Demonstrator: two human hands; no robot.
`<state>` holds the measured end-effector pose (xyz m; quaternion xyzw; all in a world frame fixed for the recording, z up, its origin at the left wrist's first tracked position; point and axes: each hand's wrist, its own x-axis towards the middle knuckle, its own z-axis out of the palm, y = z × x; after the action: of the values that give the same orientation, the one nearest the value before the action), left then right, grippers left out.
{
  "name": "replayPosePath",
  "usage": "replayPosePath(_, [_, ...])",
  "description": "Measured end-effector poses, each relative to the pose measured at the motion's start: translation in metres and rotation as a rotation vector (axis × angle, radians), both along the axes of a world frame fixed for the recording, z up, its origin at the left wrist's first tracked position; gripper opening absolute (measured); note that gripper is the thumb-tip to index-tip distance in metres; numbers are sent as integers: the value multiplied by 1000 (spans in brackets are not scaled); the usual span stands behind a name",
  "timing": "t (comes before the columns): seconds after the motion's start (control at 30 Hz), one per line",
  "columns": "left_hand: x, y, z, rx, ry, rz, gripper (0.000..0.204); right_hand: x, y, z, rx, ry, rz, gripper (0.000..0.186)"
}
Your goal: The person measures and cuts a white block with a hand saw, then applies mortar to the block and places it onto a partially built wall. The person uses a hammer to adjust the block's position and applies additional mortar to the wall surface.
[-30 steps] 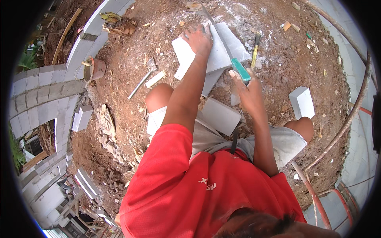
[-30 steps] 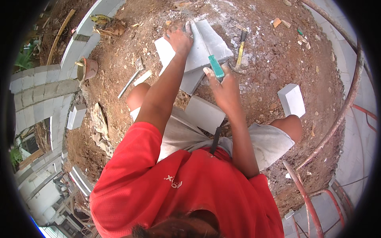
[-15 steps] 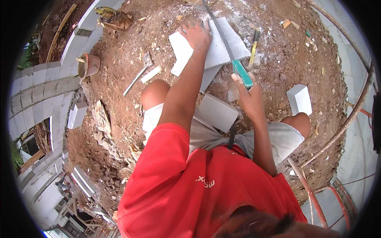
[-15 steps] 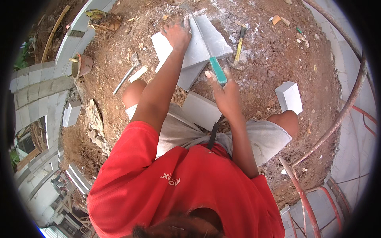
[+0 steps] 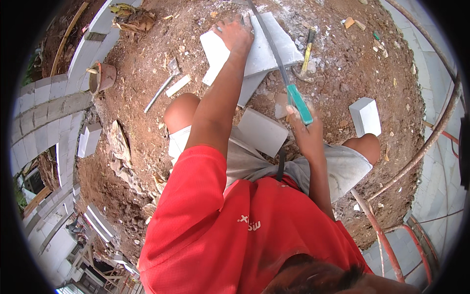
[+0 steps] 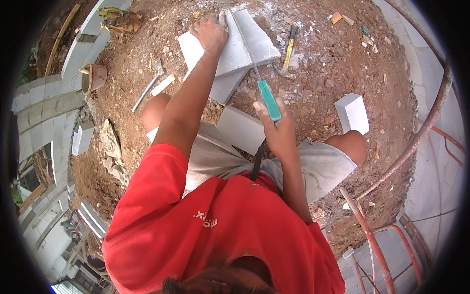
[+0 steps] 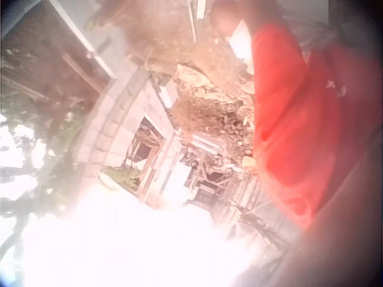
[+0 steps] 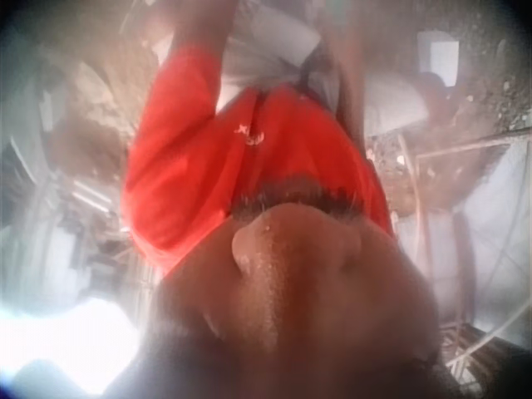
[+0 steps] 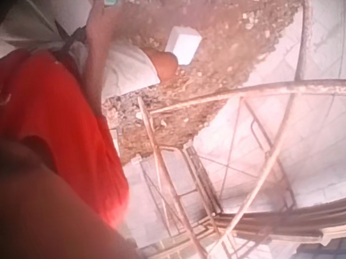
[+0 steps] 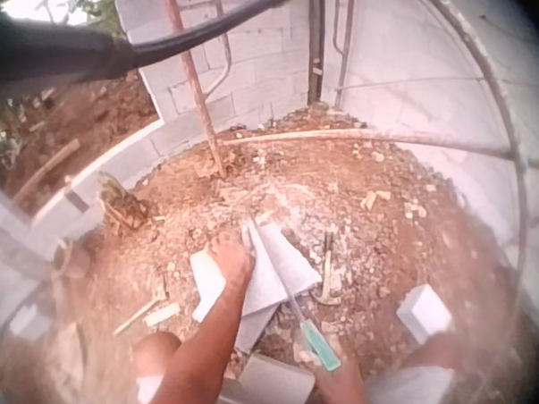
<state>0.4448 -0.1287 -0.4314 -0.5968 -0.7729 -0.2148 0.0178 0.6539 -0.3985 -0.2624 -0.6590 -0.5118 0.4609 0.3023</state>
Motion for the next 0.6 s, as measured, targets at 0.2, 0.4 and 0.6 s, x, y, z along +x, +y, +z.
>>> replayPosePath(0.2, [19,-14,29,151,185,-120,28,15,-50,8,-58,7,-87,33])
replayPosePath(0.4, [6,2,-1,12,-34,26,45,-14,29,-12,13,3,-48,32])
replayPosePath(0.6, [13,-5,25,37,-68,-35,36,31,-89,-9,-18,-17,-47,28])
